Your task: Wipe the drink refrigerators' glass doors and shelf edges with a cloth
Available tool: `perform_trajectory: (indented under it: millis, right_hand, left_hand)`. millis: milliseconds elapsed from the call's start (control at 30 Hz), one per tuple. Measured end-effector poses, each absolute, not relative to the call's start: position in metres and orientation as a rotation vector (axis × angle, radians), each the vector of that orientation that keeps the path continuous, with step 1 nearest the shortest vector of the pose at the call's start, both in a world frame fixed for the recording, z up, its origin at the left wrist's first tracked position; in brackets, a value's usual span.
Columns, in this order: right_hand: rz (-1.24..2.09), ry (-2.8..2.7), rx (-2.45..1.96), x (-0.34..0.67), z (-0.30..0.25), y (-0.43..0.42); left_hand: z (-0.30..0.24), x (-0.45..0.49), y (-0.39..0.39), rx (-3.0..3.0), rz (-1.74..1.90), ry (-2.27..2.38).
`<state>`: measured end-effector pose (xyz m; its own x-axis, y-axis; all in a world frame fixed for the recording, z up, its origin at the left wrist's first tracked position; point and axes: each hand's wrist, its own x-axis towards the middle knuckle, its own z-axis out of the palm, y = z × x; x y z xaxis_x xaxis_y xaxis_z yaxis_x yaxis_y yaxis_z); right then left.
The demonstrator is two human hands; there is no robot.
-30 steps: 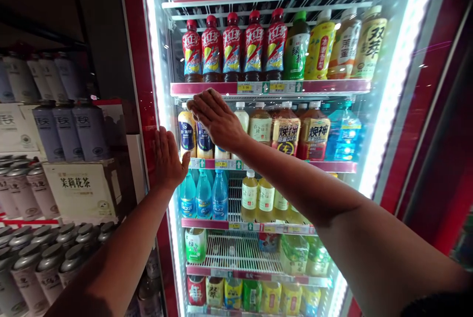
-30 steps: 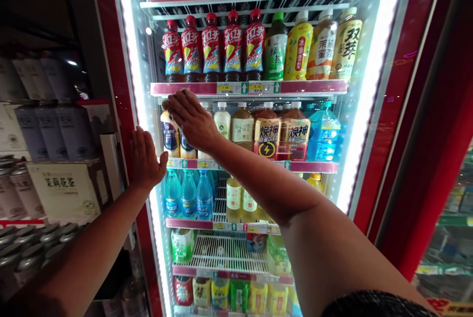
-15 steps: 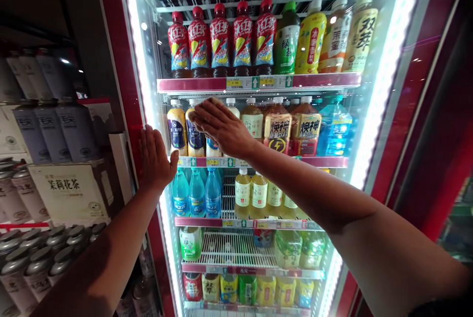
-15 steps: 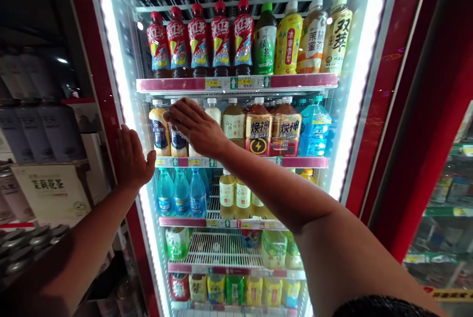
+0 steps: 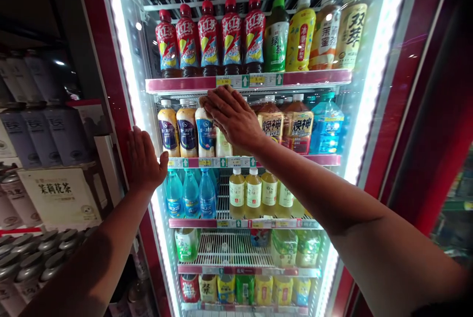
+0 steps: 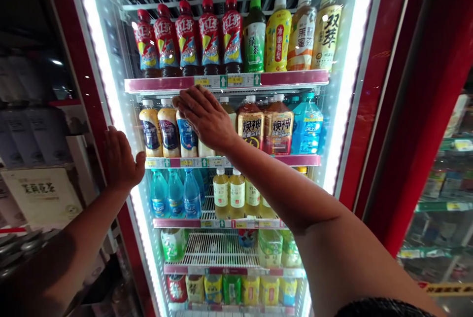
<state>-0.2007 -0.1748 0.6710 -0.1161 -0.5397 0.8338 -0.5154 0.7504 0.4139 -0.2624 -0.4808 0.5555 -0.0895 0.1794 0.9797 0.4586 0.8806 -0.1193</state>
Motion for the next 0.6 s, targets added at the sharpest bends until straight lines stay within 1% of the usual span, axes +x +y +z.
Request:
perform_trajectory:
  millis: [67, 233, 433, 600]
  right_hand:
    - [-0.019, -1.741, 0.81, -0.201, 0.669, -0.174]
    - [-0.134, -1.764, 0.849, -0.196, 0.661, -0.162]
    - [-0.113, -1.755, 0.758, -0.192, 0.657, -0.152]
    - [-0.206, -1.785, 0.823, -0.185, 0.65, -0.135]
  left_hand:
    - [0.556, -0.261, -0.48, -0.497, -0.246, -1.668]
    - [0.558, -0.255, -0.477, -0.466, -0.275, -1.721]
    - [0.559, -0.254, -0.477, -0.447, -0.371, -1.77]
    - [0.559, -0.253, -0.476, -0.44, -0.425, -1.783]
